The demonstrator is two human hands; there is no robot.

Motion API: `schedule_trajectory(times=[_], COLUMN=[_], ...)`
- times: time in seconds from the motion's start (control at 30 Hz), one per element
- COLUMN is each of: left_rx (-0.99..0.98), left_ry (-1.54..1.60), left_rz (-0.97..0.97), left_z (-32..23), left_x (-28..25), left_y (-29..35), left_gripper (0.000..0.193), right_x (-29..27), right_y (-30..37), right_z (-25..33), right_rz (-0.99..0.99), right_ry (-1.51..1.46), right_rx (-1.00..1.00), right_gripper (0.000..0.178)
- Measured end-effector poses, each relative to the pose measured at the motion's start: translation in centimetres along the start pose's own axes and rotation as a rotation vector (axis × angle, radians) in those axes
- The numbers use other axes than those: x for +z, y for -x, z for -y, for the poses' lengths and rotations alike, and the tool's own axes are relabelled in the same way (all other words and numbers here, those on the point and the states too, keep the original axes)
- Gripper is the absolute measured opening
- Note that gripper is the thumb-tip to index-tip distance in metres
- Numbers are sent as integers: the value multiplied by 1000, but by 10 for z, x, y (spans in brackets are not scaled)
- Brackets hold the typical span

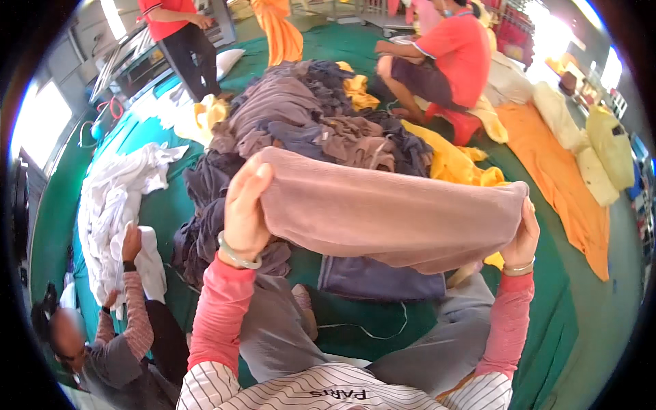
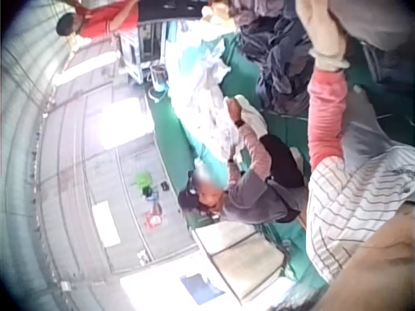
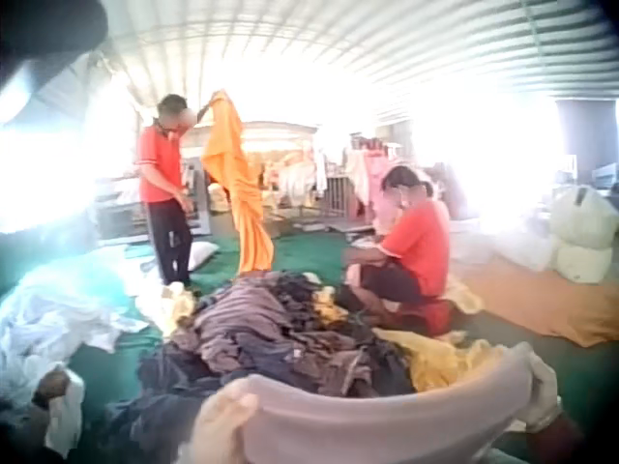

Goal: The person folds fabric items from a pile, placing each folded piece onto a stack on their lap.

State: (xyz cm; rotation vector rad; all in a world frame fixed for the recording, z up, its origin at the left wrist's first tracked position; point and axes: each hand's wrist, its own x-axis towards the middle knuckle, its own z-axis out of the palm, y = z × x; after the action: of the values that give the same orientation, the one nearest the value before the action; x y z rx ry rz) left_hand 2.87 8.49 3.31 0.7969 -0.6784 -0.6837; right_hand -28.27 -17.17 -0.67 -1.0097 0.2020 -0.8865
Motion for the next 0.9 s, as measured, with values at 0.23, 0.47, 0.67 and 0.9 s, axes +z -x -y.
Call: schedule_trajectory(times=[0.23, 0.47, 0.67, 0.9], left_rx=[258, 130, 183, -100], left_ry=[-155, -303, -181, -543], left_rz=[47, -58, 23, 355], left_z=[-6, 27, 46, 10], left_x=[5, -5, 1, -16], left_y=[6, -37, -47, 18], left_gripper=[8, 11, 22, 27], right_x=[16, 13, -23, -65], right_y=[42, -7, -31, 44], right_z=[22, -8, -8, -6], right_rz=[-69, -331, -191, -214], right_ry=[123, 441, 112, 83], right_rx=[-262, -488, -270, -188], right_gripper=[40, 17, 17, 24])
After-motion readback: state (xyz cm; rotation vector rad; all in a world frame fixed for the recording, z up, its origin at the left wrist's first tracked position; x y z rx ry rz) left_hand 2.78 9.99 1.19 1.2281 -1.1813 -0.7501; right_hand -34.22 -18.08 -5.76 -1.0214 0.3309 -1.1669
